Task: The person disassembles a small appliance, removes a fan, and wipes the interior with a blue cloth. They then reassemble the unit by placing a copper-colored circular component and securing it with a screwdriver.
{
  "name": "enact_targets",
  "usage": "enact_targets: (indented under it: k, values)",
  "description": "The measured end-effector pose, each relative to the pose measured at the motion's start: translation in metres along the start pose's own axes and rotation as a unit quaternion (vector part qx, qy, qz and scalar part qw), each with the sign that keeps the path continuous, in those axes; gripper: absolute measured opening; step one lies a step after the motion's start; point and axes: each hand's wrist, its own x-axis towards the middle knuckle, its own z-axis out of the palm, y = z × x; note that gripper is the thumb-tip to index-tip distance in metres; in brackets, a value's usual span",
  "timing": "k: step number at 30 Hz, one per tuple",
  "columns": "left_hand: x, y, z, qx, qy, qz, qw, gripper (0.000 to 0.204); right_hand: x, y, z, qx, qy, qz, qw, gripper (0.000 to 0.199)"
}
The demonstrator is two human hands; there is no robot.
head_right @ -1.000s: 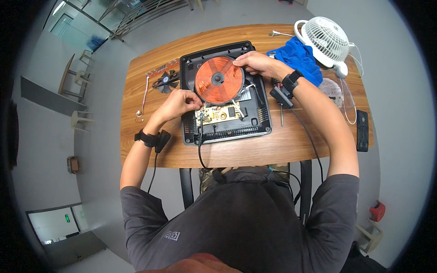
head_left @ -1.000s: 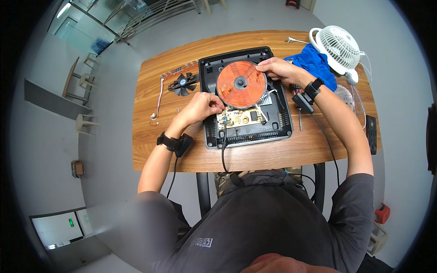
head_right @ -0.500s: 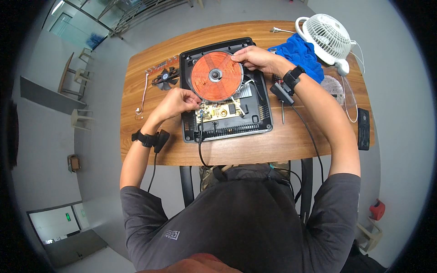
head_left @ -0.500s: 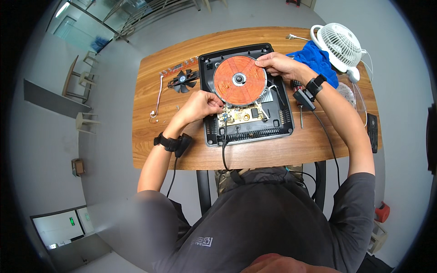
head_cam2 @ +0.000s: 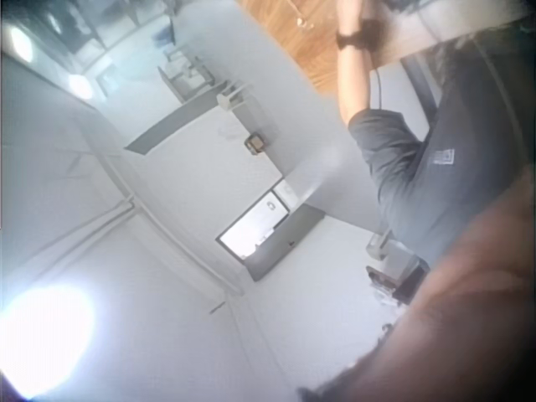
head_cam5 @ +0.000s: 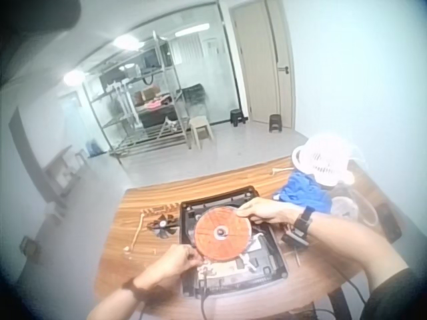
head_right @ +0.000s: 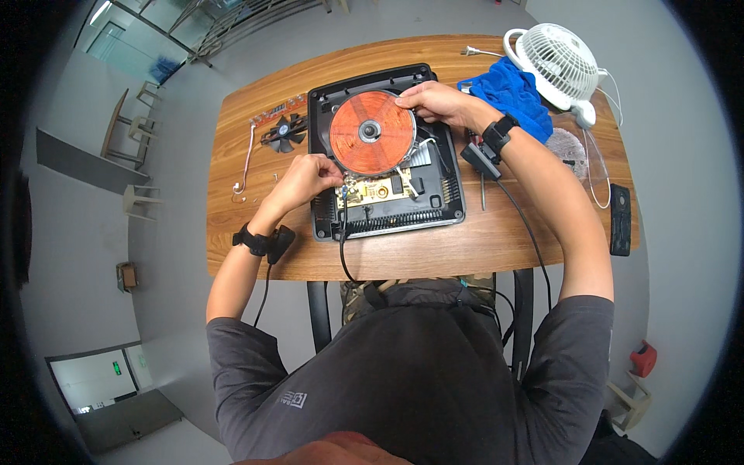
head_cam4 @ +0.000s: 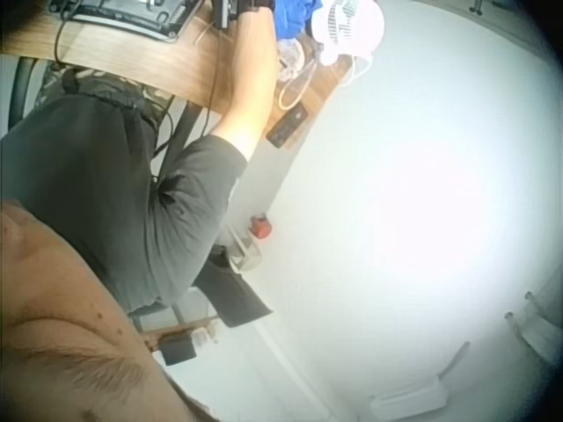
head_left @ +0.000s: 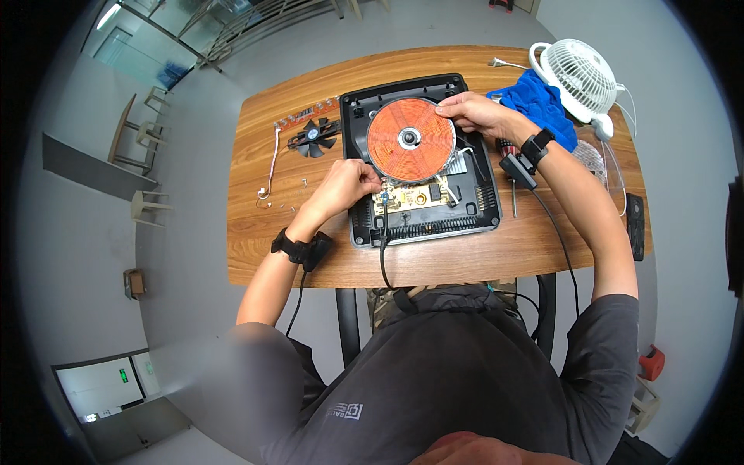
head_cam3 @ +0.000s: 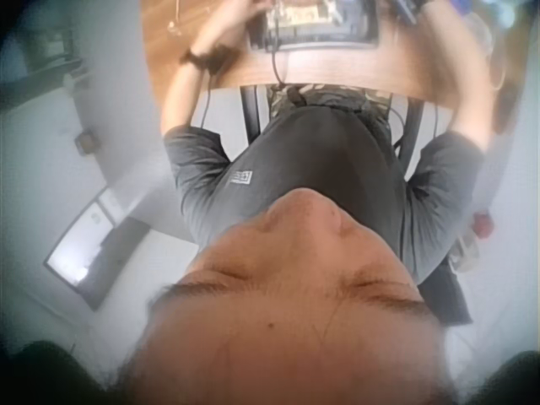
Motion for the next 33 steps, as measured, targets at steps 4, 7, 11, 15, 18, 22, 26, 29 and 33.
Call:
enact_targets:
  k: [4,7,11,15,18,22,26,29,33]
  values:
    - [-0.0014,0.0005,0.0030,-0.044,0.003,-0.003,0.999,0.016,-0.0010,0.0001,0.0000,-0.001,0.004,0.003,1.000,0.014]
    - [-0.0016,-0.0032,0.0047,-0.044,0.005,0.000,0.999,0.015,0.0000,0.0030,-0.0002,-0.002,0.000,0.001,1.000,0.015]
    - [-0.0003,-0.0058,0.0056,-0.019,0.009,-0.001,1.000,0.015,0.0010,0.0062,-0.0030,-0.024,0.028,-0.001,0.999,0.017]
    - [0.0007,-0.0082,0.0093,0.006,0.016,0.002,1.000,0.015,-0.0008,0.0058,-0.0009,-0.022,0.021,-0.001,1.000,0.016]
    - [0.0007,-0.0062,0.0088,-0.029,0.019,-0.024,0.999,0.014,-0.0006,0.0054,0.0004,-0.028,0.026,0.003,0.999,0.016]
    - [0.0024,-0.0031,0.0065,-0.060,0.009,-0.039,0.997,0.012,-0.0003,0.0049,0.0008,-0.029,0.030,0.010,0.999,0.014]
    - [0.0037,-0.0017,0.0044,-0.038,-0.002,-0.048,0.998,0.011,0.0022,0.0074,-0.0024,-0.025,0.018,0.008,0.999,0.014]
    - [0.0044,0.0018,0.0031,-0.021,-0.008,-0.054,0.998,0.010,0.0051,0.0099,-0.0054,-0.033,0.021,0.016,0.999,0.014]
    - [0.0065,-0.0046,0.0039,-0.036,-0.027,-0.065,0.997,0.010,0.0040,0.0076,0.0001,-0.040,0.033,0.018,0.998,0.014]
